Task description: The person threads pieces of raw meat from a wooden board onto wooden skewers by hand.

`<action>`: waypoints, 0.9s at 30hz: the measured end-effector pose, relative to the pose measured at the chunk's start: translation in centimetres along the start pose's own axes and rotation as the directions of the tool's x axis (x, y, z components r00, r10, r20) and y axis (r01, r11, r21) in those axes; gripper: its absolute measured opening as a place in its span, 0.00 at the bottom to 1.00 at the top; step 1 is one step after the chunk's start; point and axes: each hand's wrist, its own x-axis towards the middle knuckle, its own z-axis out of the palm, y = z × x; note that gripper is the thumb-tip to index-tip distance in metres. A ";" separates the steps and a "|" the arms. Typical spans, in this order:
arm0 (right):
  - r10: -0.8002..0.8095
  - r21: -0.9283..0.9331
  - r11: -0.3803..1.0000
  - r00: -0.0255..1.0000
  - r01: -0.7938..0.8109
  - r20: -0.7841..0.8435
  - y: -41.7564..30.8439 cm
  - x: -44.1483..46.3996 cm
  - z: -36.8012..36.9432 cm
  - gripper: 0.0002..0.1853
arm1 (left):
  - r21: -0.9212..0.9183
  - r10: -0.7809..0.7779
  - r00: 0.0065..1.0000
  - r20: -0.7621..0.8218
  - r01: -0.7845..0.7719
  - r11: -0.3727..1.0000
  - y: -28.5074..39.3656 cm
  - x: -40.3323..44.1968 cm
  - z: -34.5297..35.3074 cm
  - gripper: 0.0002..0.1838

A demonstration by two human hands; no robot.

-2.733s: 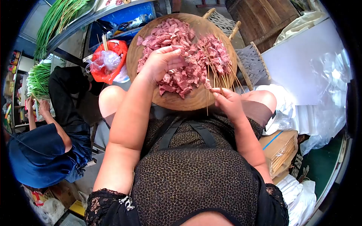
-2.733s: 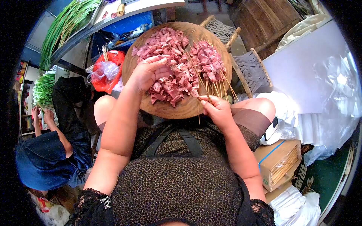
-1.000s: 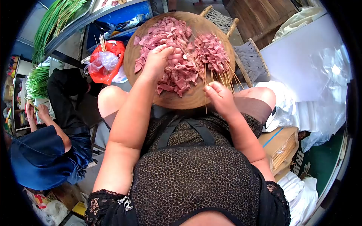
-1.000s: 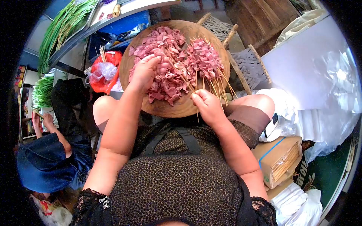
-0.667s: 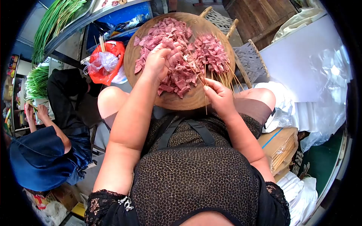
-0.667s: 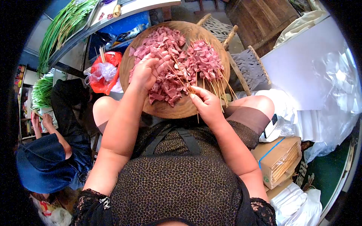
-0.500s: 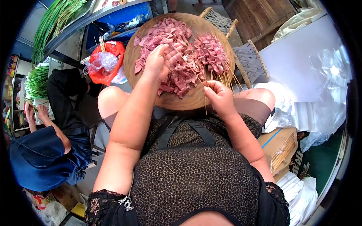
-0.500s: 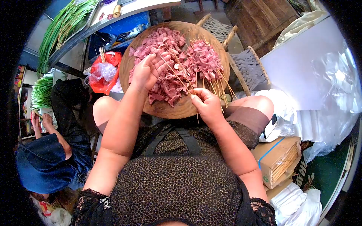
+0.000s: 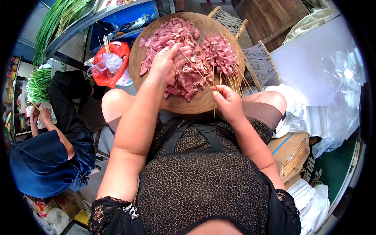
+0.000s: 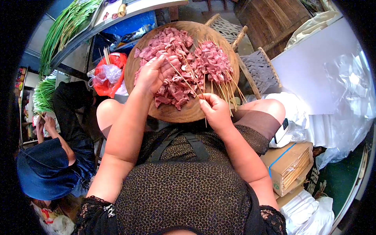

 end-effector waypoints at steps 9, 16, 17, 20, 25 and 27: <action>-0.045 -0.123 0.991 0.999 0.047 0.020 -0.7 0.8 -1.8 0.08 | 0.086 -0.103 0.994 0.045 0.099 0.991 0.6 -0.8 0.6 0.14; -0.013 -0.053 0.999 1.000 0.014 0.011 -0.7 0.5 -1.3 0.08 | 0.110 -0.137 0.980 0.141 0.122 0.986 -0.2 -0.7 0.8 0.15; 0.037 -0.029 0.999 0.999 -0.036 0.018 -0.7 0.5 -1.2 0.08 | 0.127 -0.149 0.977 0.151 0.130 0.983 -0.3 -0.8 0.9 0.15; 0.018 -0.025 1.000 1.000 -0.018 0.000 -0.9 0.4 -0.9 0.08 | 0.136 -0.202 0.966 0.159 0.181 0.974 -0.6 -1.1 1.1 0.15; 0.027 -0.027 0.999 0.999 -0.027 0.026 0.2 0.6 -1.3 0.08 | 0.125 -0.093 0.987 0.131 0.076 0.989 -0.4 -1.7 1.0 0.16; 0.016 -0.024 1.000 0.999 -0.015 0.039 0.7 0.7 -1.4 0.08 | 0.093 -0.040 0.989 0.144 0.027 0.995 -0.1 -1.8 1.0 0.17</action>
